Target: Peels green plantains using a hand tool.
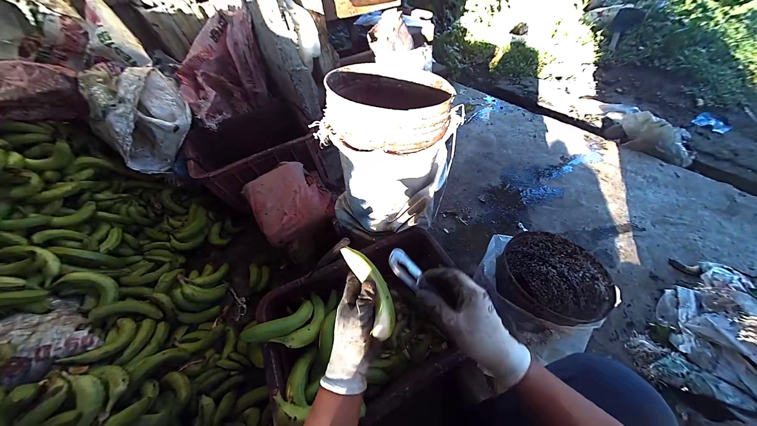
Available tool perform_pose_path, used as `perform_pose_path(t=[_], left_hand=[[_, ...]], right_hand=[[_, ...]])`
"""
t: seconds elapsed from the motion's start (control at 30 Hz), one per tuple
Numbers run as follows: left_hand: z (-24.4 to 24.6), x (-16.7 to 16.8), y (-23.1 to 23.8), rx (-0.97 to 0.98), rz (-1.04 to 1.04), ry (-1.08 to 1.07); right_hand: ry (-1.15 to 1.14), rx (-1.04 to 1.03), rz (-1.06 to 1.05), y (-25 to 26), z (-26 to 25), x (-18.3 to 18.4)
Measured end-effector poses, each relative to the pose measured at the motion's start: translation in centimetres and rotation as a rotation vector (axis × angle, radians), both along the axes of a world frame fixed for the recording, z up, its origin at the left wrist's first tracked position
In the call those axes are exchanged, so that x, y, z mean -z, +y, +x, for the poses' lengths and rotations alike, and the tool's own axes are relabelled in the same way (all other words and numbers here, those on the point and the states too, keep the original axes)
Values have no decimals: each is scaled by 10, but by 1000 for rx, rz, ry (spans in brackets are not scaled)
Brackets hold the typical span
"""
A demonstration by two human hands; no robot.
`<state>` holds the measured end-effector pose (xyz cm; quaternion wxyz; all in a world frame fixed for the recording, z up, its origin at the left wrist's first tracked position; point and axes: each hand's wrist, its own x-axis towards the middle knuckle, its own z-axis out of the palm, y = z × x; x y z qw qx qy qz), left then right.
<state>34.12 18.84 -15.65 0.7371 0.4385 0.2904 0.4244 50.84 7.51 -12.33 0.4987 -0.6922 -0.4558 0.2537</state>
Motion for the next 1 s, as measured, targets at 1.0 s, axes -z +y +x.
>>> perform_pose_path(t=[1.0], left_hand=[[1, -6, -3, 191, 79, 380]], right_hand=[[-378, -21, -279, 21, 32, 14]])
